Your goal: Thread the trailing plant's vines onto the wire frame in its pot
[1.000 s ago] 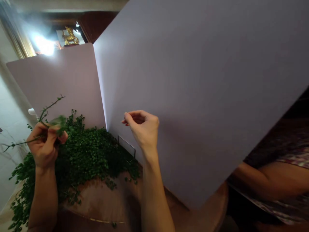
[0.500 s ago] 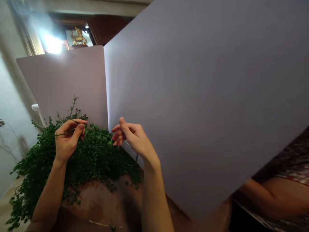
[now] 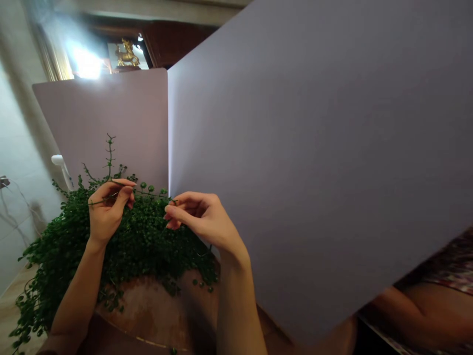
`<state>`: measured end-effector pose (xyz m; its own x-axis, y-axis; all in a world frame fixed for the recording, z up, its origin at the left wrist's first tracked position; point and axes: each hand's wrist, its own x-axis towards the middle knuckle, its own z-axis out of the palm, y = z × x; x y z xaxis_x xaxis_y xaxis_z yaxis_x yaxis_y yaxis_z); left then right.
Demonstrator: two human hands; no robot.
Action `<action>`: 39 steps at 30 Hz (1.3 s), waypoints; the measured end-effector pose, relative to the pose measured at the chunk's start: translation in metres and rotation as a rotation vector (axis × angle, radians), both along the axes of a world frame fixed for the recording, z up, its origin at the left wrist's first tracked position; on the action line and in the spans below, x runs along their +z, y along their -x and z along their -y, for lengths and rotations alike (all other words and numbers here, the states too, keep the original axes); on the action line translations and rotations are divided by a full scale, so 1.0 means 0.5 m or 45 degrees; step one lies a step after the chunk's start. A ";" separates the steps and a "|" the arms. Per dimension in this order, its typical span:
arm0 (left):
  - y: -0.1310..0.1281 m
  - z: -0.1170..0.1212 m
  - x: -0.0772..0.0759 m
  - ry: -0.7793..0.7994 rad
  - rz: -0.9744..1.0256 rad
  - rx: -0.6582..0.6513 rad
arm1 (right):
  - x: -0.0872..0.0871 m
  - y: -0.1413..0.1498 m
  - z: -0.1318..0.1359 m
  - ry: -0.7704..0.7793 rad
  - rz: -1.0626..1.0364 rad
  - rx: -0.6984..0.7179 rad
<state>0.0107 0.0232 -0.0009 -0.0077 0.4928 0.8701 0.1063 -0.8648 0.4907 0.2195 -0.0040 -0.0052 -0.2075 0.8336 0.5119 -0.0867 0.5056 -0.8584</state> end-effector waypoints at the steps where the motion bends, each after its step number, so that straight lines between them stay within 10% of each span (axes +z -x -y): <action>1: 0.000 0.001 0.001 0.031 0.005 -0.046 | 0.001 0.001 0.000 -0.011 -0.025 -0.041; 10: -0.001 0.013 0.011 0.207 -0.016 -0.180 | -0.004 -0.008 -0.017 -0.165 -0.185 -0.369; 18: 0.024 -0.007 0.007 0.519 -0.414 0.077 | 0.004 0.004 0.008 -0.467 -0.268 -0.697; 23: 0.055 -0.001 0.015 0.628 -0.507 -0.158 | 0.013 0.007 0.018 -0.581 -0.383 -1.005; 32: 0.058 -0.002 0.019 0.214 0.079 0.550 | 0.013 0.003 0.021 -0.590 -0.347 -1.010; 39: 0.003 0.029 0.012 0.113 -0.404 0.176 | 0.014 0.024 0.024 -0.574 -0.320 -0.948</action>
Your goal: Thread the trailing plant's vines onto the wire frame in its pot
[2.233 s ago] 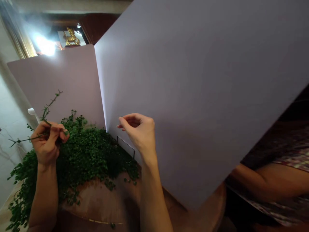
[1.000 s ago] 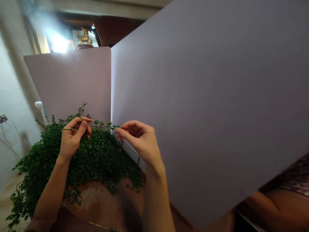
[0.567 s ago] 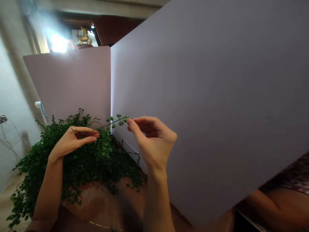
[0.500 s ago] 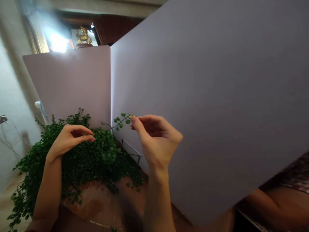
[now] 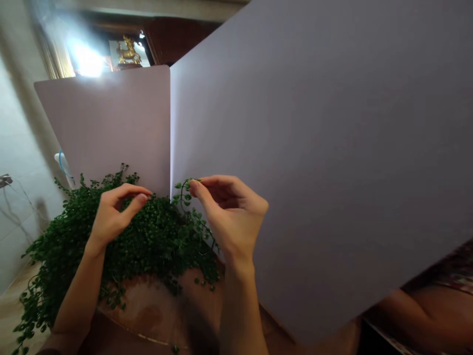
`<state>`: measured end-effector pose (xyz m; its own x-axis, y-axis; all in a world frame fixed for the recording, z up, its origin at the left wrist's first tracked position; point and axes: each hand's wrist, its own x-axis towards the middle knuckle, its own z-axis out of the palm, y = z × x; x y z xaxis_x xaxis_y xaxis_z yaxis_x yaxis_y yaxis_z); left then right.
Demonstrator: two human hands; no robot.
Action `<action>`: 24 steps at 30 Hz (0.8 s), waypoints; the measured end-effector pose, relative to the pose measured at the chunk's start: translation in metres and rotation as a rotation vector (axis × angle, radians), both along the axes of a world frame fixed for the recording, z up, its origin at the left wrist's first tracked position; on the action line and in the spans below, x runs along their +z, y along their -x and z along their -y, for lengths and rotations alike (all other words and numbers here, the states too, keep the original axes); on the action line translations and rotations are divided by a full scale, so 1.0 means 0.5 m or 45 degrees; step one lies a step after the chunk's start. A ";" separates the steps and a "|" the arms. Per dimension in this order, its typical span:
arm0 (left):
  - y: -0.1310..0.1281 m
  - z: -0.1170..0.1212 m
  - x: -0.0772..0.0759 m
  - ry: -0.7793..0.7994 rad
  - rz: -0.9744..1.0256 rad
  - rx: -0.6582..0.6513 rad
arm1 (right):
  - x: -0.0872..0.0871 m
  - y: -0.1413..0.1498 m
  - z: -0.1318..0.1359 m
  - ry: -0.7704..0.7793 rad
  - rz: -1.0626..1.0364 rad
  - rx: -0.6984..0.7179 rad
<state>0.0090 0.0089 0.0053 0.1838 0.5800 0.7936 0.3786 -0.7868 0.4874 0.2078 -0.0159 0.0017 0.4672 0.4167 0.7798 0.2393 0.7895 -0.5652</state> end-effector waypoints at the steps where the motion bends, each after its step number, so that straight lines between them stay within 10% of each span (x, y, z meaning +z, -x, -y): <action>1: -0.011 0.001 -0.004 0.036 -0.050 -0.069 | 0.001 0.004 0.001 -0.005 -0.005 0.004; 11: -0.066 0.015 -0.026 0.270 -0.139 -0.349 | 0.009 0.025 0.016 -0.084 -0.061 0.080; 24: -0.054 0.028 -0.024 0.283 0.021 -0.228 | -0.002 -0.019 0.015 -0.093 -0.032 0.065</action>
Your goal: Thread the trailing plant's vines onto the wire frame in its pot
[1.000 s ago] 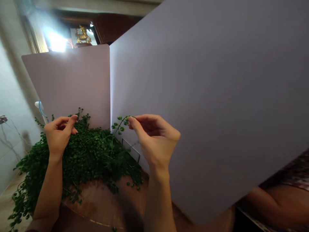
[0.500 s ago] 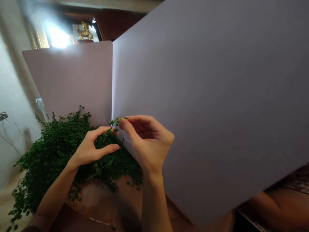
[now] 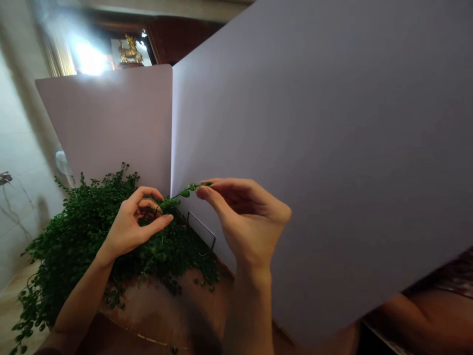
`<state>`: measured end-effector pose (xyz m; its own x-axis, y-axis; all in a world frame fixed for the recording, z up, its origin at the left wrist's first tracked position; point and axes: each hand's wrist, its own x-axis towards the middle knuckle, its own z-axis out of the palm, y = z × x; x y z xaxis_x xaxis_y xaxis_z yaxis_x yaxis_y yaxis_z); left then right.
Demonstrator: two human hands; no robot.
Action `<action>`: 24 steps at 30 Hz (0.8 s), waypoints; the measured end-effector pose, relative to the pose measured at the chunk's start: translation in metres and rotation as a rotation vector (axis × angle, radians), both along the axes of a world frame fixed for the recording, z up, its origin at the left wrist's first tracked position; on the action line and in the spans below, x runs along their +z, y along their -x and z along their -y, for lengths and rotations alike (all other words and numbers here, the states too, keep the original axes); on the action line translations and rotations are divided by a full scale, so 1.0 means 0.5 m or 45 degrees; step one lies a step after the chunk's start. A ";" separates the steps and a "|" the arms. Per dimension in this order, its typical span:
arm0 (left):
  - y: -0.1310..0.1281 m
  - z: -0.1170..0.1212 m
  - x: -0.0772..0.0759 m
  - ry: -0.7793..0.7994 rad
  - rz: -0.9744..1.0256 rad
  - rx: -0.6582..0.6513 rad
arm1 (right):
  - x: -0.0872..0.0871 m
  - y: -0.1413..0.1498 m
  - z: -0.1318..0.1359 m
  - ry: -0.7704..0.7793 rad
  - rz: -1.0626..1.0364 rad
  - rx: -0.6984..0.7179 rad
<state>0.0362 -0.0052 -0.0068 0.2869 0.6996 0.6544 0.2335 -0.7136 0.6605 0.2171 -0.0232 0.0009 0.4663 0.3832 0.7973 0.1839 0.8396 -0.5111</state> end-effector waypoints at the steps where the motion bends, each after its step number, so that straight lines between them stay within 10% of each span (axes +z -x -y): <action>1: 0.001 0.001 0.000 0.015 0.038 -0.006 | -0.001 -0.004 0.001 0.018 0.025 -0.012; 24: 0.030 0.009 0.016 0.194 0.238 -0.234 | -0.016 -0.046 0.014 -0.042 0.401 -0.150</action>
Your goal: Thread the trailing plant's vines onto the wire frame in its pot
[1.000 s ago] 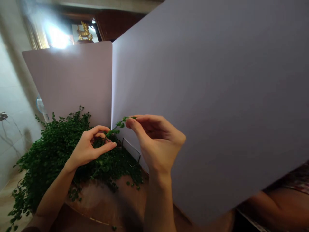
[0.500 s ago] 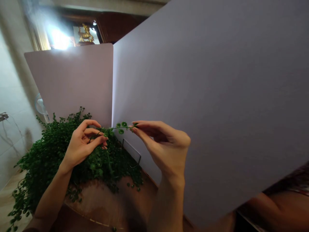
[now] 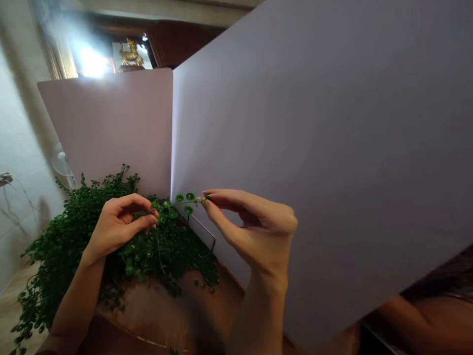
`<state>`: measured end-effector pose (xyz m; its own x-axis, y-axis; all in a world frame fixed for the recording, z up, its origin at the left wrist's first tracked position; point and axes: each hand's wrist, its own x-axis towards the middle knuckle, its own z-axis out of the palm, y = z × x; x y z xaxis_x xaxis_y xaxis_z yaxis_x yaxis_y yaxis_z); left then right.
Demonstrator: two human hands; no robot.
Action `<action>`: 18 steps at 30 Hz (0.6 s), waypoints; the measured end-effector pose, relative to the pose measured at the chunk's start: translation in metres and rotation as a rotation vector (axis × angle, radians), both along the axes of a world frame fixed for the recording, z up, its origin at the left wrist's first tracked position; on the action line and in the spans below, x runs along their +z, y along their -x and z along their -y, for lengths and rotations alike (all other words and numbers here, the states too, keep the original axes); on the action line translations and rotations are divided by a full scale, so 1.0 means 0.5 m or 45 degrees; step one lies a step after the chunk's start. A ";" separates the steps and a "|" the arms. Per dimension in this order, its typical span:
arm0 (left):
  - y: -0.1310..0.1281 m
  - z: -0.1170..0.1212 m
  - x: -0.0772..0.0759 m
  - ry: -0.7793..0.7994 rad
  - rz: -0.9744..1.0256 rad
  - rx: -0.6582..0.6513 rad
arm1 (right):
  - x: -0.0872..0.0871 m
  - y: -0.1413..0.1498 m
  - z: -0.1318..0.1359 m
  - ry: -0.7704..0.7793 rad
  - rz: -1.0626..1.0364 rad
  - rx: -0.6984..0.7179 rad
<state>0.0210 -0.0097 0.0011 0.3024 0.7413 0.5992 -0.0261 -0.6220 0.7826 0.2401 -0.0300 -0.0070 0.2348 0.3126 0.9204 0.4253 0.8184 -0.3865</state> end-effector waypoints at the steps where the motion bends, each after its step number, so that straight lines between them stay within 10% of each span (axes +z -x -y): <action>1: 0.002 0.003 0.001 0.011 0.011 -0.037 | 0.000 0.000 0.000 -0.004 -0.002 -0.003; 12: 0.014 0.023 0.001 -0.113 0.001 -0.008 | 0.005 -0.007 0.008 -0.066 0.124 0.116; 18: 0.013 0.039 0.000 -0.696 -0.403 0.498 | 0.008 0.009 0.002 0.054 0.031 -0.156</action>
<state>0.0145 -0.0290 0.0012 0.2967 0.4512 0.8417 0.4527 -0.8425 0.2921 0.2355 -0.0311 -0.0029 0.2516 0.3219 0.9127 0.5309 0.7426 -0.4083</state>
